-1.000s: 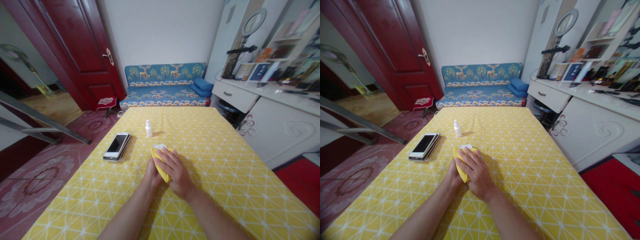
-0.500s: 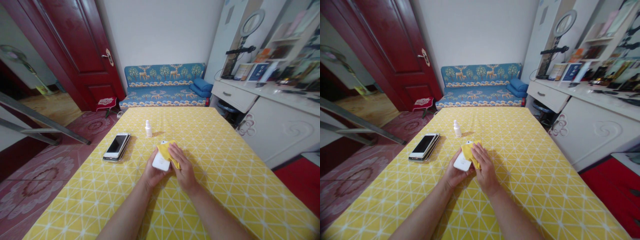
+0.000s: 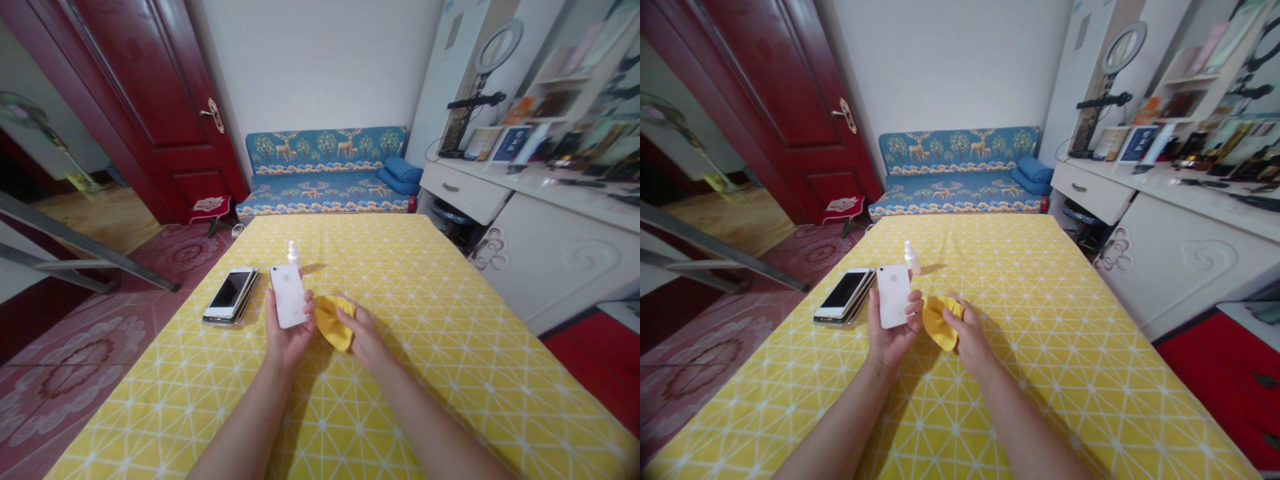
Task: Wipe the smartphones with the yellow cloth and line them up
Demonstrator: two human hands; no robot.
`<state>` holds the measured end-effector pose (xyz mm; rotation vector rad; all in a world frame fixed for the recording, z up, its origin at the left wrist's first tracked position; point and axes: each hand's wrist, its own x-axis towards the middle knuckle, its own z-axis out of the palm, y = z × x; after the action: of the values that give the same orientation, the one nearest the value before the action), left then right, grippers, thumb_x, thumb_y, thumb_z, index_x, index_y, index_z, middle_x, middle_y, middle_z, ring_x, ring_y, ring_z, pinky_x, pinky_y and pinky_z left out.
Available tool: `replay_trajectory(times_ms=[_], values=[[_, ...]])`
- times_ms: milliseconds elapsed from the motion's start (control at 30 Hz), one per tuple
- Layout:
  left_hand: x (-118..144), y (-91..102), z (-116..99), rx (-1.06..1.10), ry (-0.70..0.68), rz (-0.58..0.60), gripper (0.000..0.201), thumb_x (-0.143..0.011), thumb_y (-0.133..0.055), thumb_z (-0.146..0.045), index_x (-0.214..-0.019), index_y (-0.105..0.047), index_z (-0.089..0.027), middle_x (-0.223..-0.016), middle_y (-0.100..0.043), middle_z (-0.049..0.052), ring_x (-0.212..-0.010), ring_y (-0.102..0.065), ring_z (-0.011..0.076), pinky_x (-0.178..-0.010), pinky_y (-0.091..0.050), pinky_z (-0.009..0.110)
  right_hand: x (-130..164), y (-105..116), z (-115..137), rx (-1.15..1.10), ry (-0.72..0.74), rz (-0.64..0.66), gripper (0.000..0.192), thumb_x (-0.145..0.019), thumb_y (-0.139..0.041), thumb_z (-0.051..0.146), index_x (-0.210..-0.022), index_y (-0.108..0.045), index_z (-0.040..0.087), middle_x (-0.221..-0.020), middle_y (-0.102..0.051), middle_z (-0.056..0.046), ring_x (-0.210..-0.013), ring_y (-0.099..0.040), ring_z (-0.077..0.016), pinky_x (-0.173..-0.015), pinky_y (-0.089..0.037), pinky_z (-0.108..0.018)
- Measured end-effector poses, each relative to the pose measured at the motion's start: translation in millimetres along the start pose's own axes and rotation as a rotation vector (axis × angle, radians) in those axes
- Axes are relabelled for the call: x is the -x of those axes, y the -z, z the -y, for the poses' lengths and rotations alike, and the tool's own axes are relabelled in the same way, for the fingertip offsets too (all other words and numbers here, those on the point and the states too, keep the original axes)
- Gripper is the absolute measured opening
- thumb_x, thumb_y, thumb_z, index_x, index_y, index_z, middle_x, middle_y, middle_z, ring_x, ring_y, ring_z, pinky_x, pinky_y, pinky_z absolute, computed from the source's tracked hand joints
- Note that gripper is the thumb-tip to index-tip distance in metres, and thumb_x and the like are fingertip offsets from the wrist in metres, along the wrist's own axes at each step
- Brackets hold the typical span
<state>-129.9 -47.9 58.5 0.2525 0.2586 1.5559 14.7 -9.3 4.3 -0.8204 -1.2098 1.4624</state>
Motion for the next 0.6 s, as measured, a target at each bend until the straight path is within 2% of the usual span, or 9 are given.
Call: replay_trajectory(times_ms=[100, 167, 233, 367, 500, 600], values=[[0, 0.8, 2, -0.015, 0.022, 0.016, 0.054, -0.093, -0.035, -0.056, -0.131, -0.053, -0.022, -0.088, -0.057, 0.007, -0.066, -0.055, 0.0099, -0.056, -0.053, 0.019, -6, 12, -1, 0.239, 0.088, -0.117, 0.047, -0.08, -0.067, 0.039, -0.124, -0.06, 0.025, -0.125, -0.065, -0.009, -0.113, -0.063, -0.0277, -0.092, -0.054, -0.045], [0, 1.8, 5, -0.045, 0.044, -0.002, 0.054, -0.093, -0.035, -0.056, -0.133, -0.051, -0.023, -0.095, -0.061, 0.009, -0.073, -0.061, 0.0121, -0.062, -0.056, 0.022, -8, 19, -2, 0.309, 0.1, -0.181, 0.047, -0.08, -0.066, 0.037, -0.125, -0.059, 0.026, -0.127, -0.064, -0.009, -0.115, -0.062, -0.0278, -0.093, -0.053, -0.046], [-2, 2.9, 8, -0.066, 0.054, -0.045, 0.054, -0.094, -0.036, -0.055, -0.135, -0.049, -0.023, -0.101, -0.064, 0.011, -0.081, -0.066, 0.0153, -0.069, -0.058, 0.026, -8, 20, -4, 0.22, 0.046, -0.13, 0.047, -0.082, -0.063, 0.035, -0.127, -0.056, 0.024, -0.121, -0.067, -0.01, -0.106, -0.067, -0.027, -0.087, -0.056, -0.045], [-4, 3.5, 9, -0.063, 0.062, -0.087, 0.056, -0.093, -0.038, -0.056, -0.138, -0.046, -0.024, -0.113, -0.066, 0.015, -0.092, -0.069, 0.0198, -0.077, -0.058, 0.03, -5, 12, -5, 0.007, -0.022, 0.071, 0.041, -0.08, -0.062, 0.026, -0.12, -0.059, 0.022, -0.112, -0.072, -0.009, -0.094, -0.071, -0.0249, -0.077, -0.059, -0.041], [-4, 2.0, 7, -0.077, 0.117, -0.027, 0.063, -0.09, -0.042, -0.06, -0.143, -0.038, -0.026, -0.129, -0.059, 0.017, -0.11, -0.064, 0.0255, -0.086, -0.055, 0.035, -6, 12, -5, 0.206, 0.021, 0.109, 0.041, -0.078, -0.064, 0.025, -0.119, -0.059, 0.027, -0.114, -0.07, -0.006, -0.093, -0.071, -0.0232, -0.076, -0.059, -0.041], [-6, 4.1, 11, -0.154, 0.152, -0.032, 0.067, -0.088, -0.047, -0.058, -0.143, -0.036, -0.022, -0.129, -0.058, 0.02, -0.115, -0.061, 0.0297, -0.091, -0.053, 0.04, -9, 17, -3, 0.45, 0.179, 0.008, 0.044, -0.077, -0.064, 0.028, -0.121, -0.059, 0.026, -0.123, -0.066, -0.008, -0.11, -0.064, -0.0261, -0.092, -0.053, -0.048]])
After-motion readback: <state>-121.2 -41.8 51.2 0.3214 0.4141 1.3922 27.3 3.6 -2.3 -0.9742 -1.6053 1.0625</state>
